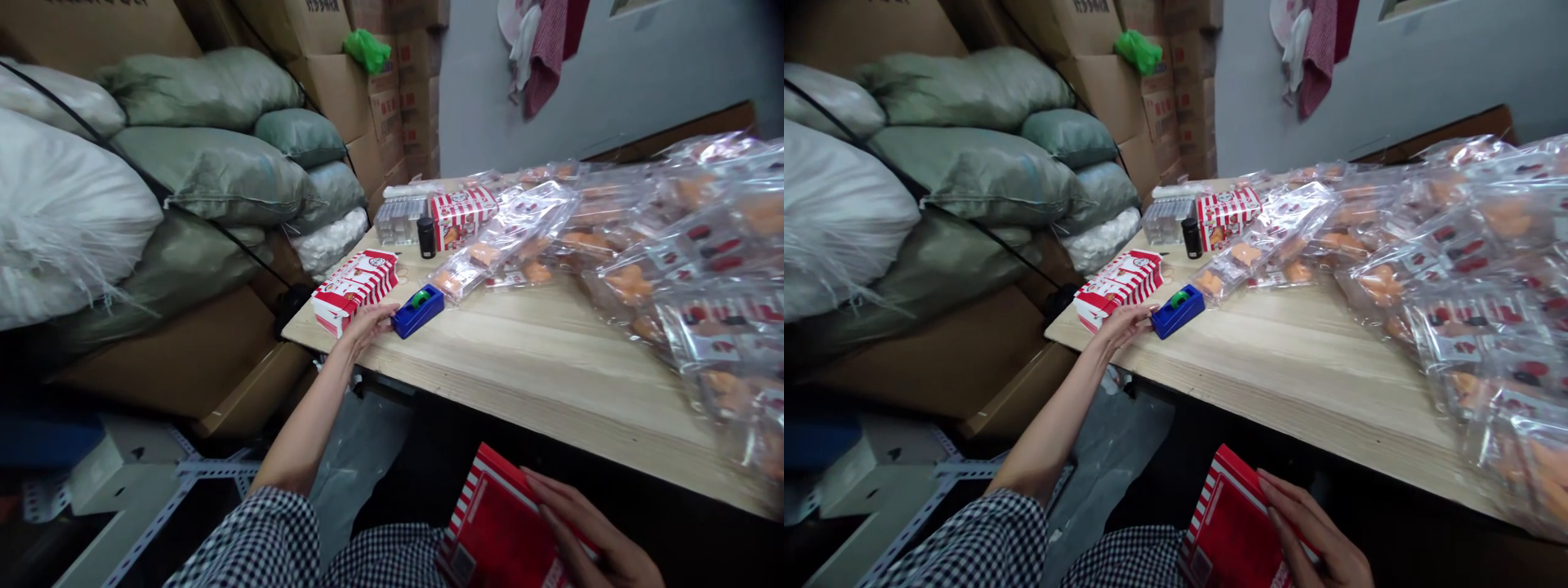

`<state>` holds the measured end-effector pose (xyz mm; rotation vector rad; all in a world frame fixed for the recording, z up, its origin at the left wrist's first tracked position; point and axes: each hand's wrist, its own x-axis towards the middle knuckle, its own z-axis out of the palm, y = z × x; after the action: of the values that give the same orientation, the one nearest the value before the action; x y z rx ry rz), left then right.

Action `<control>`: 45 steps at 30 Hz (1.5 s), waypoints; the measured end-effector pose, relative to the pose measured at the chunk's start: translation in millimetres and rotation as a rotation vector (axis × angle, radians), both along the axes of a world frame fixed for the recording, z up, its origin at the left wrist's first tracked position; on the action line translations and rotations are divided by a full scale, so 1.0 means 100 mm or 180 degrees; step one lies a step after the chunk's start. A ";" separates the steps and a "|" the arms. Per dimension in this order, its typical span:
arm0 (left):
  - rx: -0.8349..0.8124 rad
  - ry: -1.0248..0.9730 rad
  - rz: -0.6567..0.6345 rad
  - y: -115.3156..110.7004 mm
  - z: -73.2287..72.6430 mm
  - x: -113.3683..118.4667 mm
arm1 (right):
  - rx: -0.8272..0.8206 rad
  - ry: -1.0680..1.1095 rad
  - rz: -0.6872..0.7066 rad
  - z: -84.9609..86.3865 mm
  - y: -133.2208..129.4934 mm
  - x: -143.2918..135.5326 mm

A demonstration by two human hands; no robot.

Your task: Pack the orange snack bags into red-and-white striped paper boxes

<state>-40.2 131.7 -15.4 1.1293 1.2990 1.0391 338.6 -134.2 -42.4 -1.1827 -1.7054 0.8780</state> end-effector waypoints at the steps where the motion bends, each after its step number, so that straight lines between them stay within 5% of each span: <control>1: 0.0046 -0.0032 0.0028 -0.05 -0.05 -0.01 | -0.0042 0.0010 -0.0010 0.00 0.00 -0.01; 8: 0.0422 0.0409 0.0563 -0.22 -0.34 0.03 | -0.0115 0.0074 -0.0288 0.09 -0.04 0.02; 14: 0.0783 0.1027 0.0891 -0.52 -0.11 0.19 | -0.0013 0.0105 -0.1205 0.33 -0.21 0.10; 19: 0.0934 0.0705 0.0097 -1.27 0.23 1.00 | 0.0567 -0.0095 -0.1519 0.41 -0.18 -0.10; 22: 0.0516 -0.0101 -0.0596 -1.79 0.43 1.57 | 0.0701 -0.0287 -0.1416 0.31 -0.13 -0.16; 25: -0.0036 -0.0851 -0.0858 -2.09 0.47 1.99 | 0.0712 -0.0209 -0.1479 0.21 -0.14 -0.17; 30: -0.0463 -0.1432 -0.0822 -2.15 0.32 2.25 | 0.0763 0.0043 -0.1689 0.11 -0.19 -0.19; 41: -0.0857 -0.1371 -0.0830 -2.12 0.16 2.30 | 0.0738 -0.0535 -0.1218 0.22 -0.17 -0.06; 45: -0.0480 -0.0866 -0.0883 -2.05 0.08 2.29 | 0.0713 -0.0397 -0.1214 0.24 -0.14 -0.02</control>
<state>189.1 -73.3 -7.4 0.9827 0.9574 0.8404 337.1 -148.2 -17.9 -1.3686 -1.5544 0.3785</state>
